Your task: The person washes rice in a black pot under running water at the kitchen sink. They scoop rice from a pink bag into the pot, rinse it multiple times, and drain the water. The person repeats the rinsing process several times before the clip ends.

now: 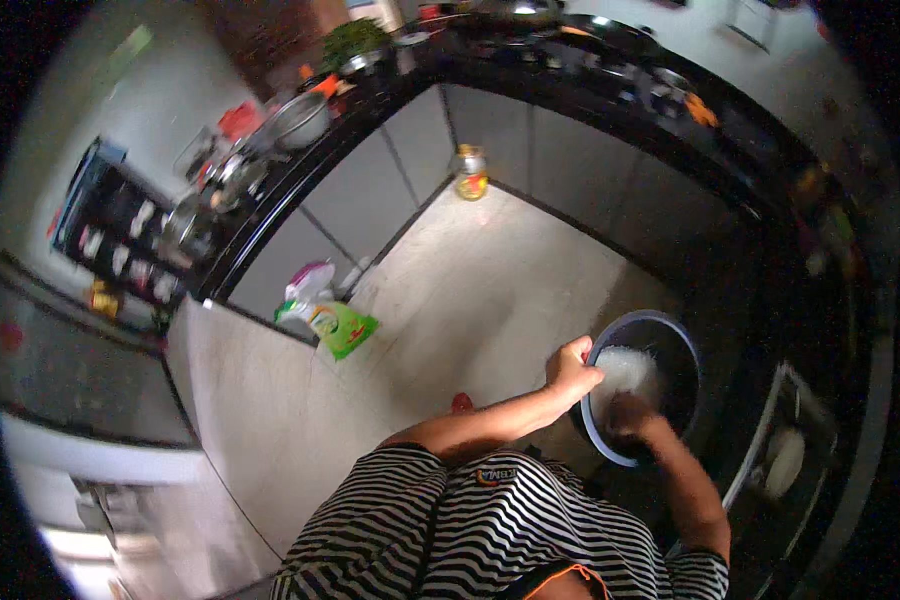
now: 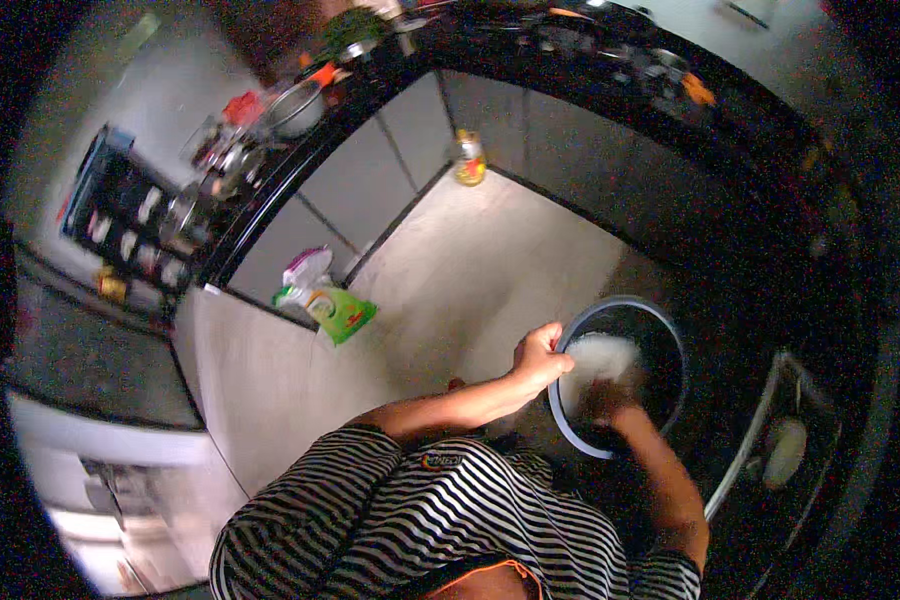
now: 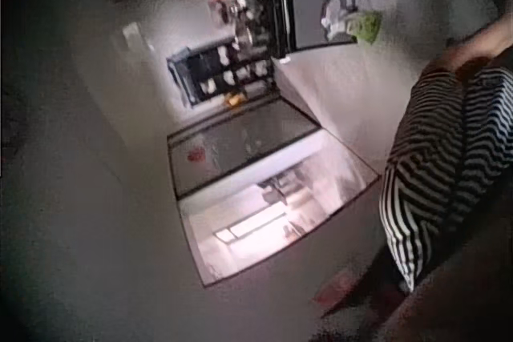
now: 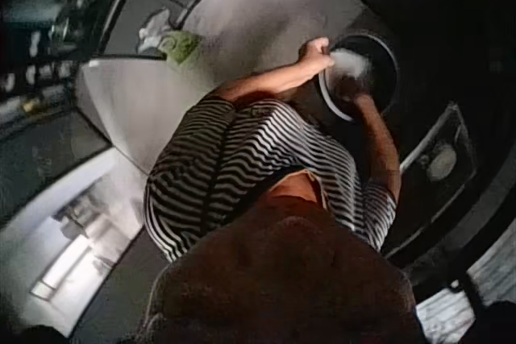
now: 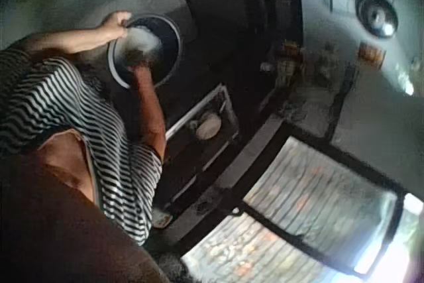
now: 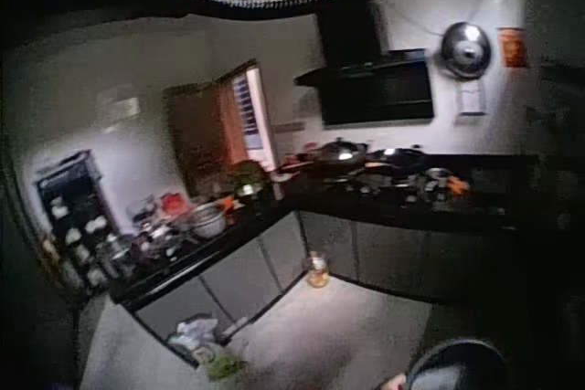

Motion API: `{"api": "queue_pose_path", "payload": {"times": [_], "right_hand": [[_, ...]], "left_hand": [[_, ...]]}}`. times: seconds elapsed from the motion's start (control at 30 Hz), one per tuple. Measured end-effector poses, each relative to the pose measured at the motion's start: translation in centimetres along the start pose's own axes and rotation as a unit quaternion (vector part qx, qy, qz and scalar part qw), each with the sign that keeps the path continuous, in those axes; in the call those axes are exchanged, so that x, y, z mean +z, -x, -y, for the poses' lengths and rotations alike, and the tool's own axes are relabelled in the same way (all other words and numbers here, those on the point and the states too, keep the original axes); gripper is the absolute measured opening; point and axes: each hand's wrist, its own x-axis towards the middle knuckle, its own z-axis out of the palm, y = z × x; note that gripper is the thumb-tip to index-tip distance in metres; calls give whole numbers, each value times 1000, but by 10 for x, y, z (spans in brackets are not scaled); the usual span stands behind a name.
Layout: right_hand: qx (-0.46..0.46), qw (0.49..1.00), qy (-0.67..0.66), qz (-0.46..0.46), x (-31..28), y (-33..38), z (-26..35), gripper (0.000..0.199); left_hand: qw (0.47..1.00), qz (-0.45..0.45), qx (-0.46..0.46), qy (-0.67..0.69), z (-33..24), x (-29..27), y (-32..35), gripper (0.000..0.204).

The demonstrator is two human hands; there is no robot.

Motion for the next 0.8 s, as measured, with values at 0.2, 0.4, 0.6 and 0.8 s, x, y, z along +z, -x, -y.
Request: {"api": "queue_pose_path", "payload": {"times": [0.2,0.4,0.6,0.8], "right_hand": [[-133,923,-264,-245,-74,-163,79,50],[-58,967,77,-237,-220,-186,148,52],[-215,930,60,-290,-291,-274,198,50],[-91,963,61,-245,-419,-308,214,46]], "left_hand": [[997,-78,-18,-24,41,-137,-45,17],[979,-204,-9,-4,47,-258,-89,18],[960,-260,7,101,65,-336,-143,22],[923,-338,57,173,75,-415,-189,14]]}}
